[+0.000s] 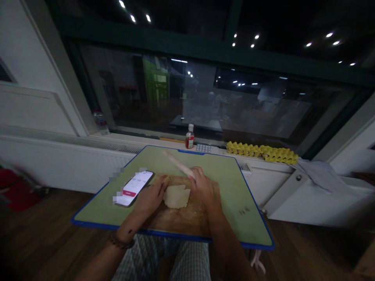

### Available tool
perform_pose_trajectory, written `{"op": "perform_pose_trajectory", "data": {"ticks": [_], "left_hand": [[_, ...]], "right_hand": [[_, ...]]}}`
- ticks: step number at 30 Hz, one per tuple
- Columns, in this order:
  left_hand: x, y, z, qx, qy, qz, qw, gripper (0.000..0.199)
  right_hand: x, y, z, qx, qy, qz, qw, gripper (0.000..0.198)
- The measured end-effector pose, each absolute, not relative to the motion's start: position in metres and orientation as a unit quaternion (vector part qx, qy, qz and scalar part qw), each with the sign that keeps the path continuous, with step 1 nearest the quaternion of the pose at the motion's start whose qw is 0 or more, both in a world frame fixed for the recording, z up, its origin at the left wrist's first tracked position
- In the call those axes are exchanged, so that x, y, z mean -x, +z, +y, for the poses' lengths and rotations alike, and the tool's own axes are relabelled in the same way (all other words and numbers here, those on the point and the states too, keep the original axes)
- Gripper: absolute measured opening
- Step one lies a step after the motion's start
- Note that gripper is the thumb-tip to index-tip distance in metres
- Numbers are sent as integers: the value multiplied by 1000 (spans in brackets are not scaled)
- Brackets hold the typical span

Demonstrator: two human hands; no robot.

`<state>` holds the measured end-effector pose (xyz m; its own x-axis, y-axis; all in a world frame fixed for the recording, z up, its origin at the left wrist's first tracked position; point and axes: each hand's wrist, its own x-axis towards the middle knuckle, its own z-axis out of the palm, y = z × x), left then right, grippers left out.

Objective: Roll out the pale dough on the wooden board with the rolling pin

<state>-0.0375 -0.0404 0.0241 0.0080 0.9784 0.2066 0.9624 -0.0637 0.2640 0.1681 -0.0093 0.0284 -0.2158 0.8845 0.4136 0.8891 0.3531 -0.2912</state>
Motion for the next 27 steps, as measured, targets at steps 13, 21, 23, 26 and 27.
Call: {"op": "perform_pose_trajectory", "data": {"ticks": [13, 21, 23, 26, 27], "left_hand": [[38, 29, -4, -789, 249, 557, -71, 36], [20, 6, -1, -796, 201, 570, -33, 41], [19, 6, -1, -789, 191, 582, -32, 43], [18, 4, 0, -789, 163, 592, -31, 46], [18, 2, 0, -791, 157, 591, -30, 46]], "right_hand": [[-156, 6, -37, 453, -39, -882, 124, 40], [-178, 6, -44, 445, 16, -869, 217, 35], [-172, 11, -31, 446, 17, -854, 267, 36], [-156, 12, -5, 509, -5, -805, 306, 37], [-151, 11, 3, 543, -7, -787, 292, 38]]}}
